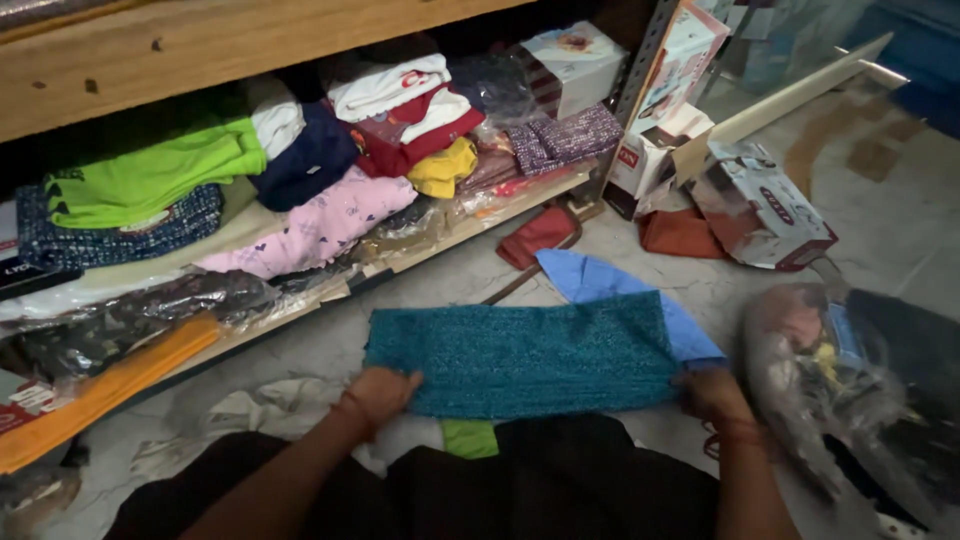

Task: Sort and fold various pieces of clothing and fabric in a storage area.

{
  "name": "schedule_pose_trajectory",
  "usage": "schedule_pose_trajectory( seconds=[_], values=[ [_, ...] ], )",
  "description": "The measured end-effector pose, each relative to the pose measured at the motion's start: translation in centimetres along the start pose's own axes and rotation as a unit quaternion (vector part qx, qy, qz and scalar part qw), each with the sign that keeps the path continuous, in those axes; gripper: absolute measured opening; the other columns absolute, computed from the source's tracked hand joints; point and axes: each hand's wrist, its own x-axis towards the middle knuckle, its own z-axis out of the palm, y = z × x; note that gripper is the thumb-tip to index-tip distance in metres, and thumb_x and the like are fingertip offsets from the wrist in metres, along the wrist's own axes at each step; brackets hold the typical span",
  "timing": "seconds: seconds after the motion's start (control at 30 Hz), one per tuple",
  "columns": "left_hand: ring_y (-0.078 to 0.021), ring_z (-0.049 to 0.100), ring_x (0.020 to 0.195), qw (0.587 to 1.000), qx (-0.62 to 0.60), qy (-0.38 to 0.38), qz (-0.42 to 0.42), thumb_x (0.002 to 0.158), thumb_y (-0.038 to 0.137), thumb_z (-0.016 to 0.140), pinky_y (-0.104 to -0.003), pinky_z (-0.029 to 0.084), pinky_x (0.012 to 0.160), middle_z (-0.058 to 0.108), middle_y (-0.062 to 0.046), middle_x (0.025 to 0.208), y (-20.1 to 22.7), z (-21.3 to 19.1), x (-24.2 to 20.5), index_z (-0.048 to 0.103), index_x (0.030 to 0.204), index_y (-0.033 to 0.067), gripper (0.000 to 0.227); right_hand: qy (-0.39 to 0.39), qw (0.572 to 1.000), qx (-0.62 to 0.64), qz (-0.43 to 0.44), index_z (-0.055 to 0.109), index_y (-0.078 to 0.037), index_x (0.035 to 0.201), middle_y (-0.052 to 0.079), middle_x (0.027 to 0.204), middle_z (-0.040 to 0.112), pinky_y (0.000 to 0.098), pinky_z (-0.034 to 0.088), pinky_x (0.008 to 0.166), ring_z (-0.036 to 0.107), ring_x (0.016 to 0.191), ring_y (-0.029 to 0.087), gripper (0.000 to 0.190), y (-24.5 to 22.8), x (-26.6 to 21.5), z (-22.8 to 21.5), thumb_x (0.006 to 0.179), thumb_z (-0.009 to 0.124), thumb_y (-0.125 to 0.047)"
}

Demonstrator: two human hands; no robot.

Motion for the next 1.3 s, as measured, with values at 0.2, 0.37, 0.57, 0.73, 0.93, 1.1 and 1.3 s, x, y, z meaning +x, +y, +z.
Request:
schedule_pose_trajectory(
  seconds=[0.2,0.37,0.57,0.73,0.93,1.1,1.3],
  values=[
    [-0.0357,0.066,0.111,0.976,-0.071,-0.205,0.006,0.077,0.011,0.076,-0.045,0.053,0.095,0.067,-0.02,0.12,1.2,-4.8,-1.5,0.044,0.141,0.0077,0.071,-0.061,0.949,0.182,0.251,0.072,-0.008,0.11,0.013,0.104,0.072,0.0478,0.053,0.055,0.068,0.074,0.032,0.033,-5.8,-4.1,-0.6,0.092,0.068,-0.036],
    [-0.0379,0.066,0.111,0.981,-0.145,-0.126,0.031,0.085,0.02,0.071,-0.048,0.055,0.092,0.066,-0.02,0.123,2.2,-4.8,-1.2,0.042,0.144,0.0132,0.066,0.009,0.98,0.138,0.143,0.071,-0.004,0.114,0.021,0.1,0.073,0.045,0.048,0.058,0.06,0.073,0.03,0.049,-11.3,-8.7,-1.7,0.084,0.079,-0.041],
    [-0.0424,0.067,0.108,0.986,-0.119,-0.098,0.059,0.089,0.013,0.062,-0.052,0.055,0.089,0.059,-0.025,0.132,2.6,0.9,0.6,0.046,0.137,0.0092,0.051,0.038,0.987,0.157,0.028,0.066,-0.004,0.121,0.018,0.096,0.073,0.0422,0.054,0.064,0.066,0.075,0.029,0.05,-14.9,-10.7,-2.6,0.082,0.08,-0.032],
    [-0.0456,0.065,0.111,0.984,-0.149,-0.075,0.07,0.091,0.008,0.059,-0.051,0.053,0.095,0.06,-0.027,0.13,2.4,0.4,0.4,0.05,0.133,0.0094,0.043,0.066,0.869,0.484,0.081,0.059,-0.017,0.128,0.006,0.1,0.065,0.036,0.05,0.065,0.06,0.081,0.021,0.047,-17.1,-11.0,-3.8,0.083,0.073,-0.02],
    [-0.0419,0.063,0.115,0.971,-0.163,-0.17,0.036,0.088,0.012,0.064,-0.048,0.052,0.097,0.06,-0.023,0.128,2.6,-2.8,0.2,0.048,0.135,0.01,0.051,0.054,0.866,0.494,0.064,0.056,0.005,0.125,0.014,0.096,0.047,0.0414,0.038,0.061,0.042,0.071,0.029,0.041,-7.2,-4.6,-1.8,0.097,0.069,-0.022],
    [-0.0363,0.064,0.117,0.983,-0.124,-0.085,0.105,0.083,0.021,0.072,-0.049,0.052,0.097,0.062,-0.017,0.13,1.9,-1.6,1.0,0.057,0.131,0.0136,0.051,0.058,0.841,0.536,0.046,0.061,0.001,0.128,0.012,0.11,0.068,0.0342,0.051,0.078,0.063,0.09,0.023,0.036,-18.5,-12.0,-4.2,0.096,0.058,-0.015],
    [-0.0305,0.039,0.144,0.976,-0.212,-0.002,0.055,0.077,0.044,0.082,-0.068,0.026,0.112,0.044,-0.012,0.153,6.2,-9.3,0.6,0.041,0.149,0.012,0.089,0.033,0.8,0.598,-0.026,0.057,0.001,0.134,0.01,0.116,0.069,0.0356,0.054,0.089,0.066,0.1,0.024,0.038,-26.3,-14.5,-6.0,0.098,0.052,-0.01]
  ],
)
